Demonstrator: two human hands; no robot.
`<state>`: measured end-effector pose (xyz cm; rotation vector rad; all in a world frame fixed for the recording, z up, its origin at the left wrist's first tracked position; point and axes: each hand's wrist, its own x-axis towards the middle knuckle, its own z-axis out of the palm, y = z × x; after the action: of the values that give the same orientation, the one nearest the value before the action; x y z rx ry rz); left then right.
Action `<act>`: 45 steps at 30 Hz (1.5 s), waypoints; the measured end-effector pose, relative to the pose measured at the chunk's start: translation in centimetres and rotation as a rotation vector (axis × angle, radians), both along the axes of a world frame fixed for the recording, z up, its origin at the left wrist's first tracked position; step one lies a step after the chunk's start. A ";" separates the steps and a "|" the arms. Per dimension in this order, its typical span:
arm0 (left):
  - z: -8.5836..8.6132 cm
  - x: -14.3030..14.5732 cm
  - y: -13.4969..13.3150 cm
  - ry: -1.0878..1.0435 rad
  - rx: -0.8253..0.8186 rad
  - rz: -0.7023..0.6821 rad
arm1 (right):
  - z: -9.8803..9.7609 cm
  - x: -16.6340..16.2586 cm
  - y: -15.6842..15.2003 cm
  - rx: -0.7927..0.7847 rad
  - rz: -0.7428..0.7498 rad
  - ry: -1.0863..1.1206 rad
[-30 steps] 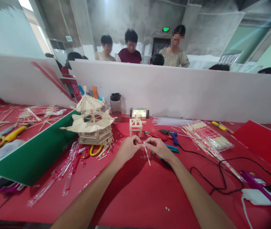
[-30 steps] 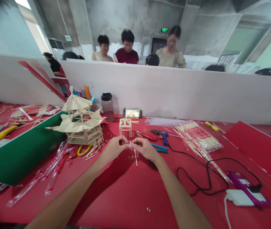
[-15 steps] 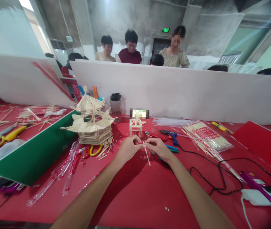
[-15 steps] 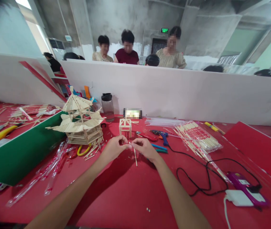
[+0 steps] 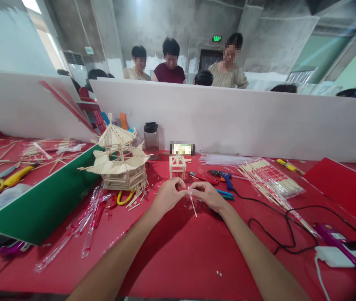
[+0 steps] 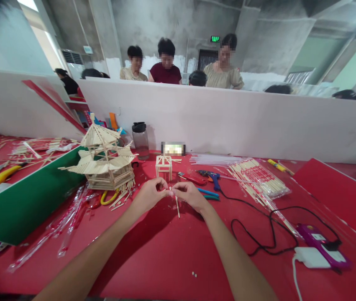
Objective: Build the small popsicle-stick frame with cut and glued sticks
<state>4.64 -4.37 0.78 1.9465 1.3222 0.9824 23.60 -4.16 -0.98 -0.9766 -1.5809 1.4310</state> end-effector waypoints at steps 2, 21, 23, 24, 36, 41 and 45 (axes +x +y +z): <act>0.1 0.0 0.0 -0.001 0.003 0.005 | 0.0 0.0 0.0 -0.004 0.001 0.012; -0.8 0.5 0.4 -0.229 -0.061 -0.064 | -1.0 0.0 0.8 -0.102 -0.064 0.152; -0.8 0.5 0.5 -0.253 -0.077 -0.067 | -1.0 0.0 0.8 -0.126 -0.067 0.162; -0.9 0.5 0.5 -0.262 -0.086 -0.068 | -0.9 0.0 0.8 -0.132 -0.067 0.166; -0.2 -0.7 1.1 -0.225 0.087 -0.005 | -0.8 -0.3 1.0 -0.069 -0.195 0.159; -0.1 -3.1 3.7 -0.146 0.342 0.188 | 0.9 -0.3 1.8 0.121 -0.398 0.082; -0.3 -4.0 6.5 -0.047 0.413 0.207 | 2.4 -1.3 3.8 0.255 -0.497 0.044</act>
<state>0.64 2.12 0.52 2.0914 1.3989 1.4918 22.26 -0.37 1.38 -1.0791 -1.3262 0.8809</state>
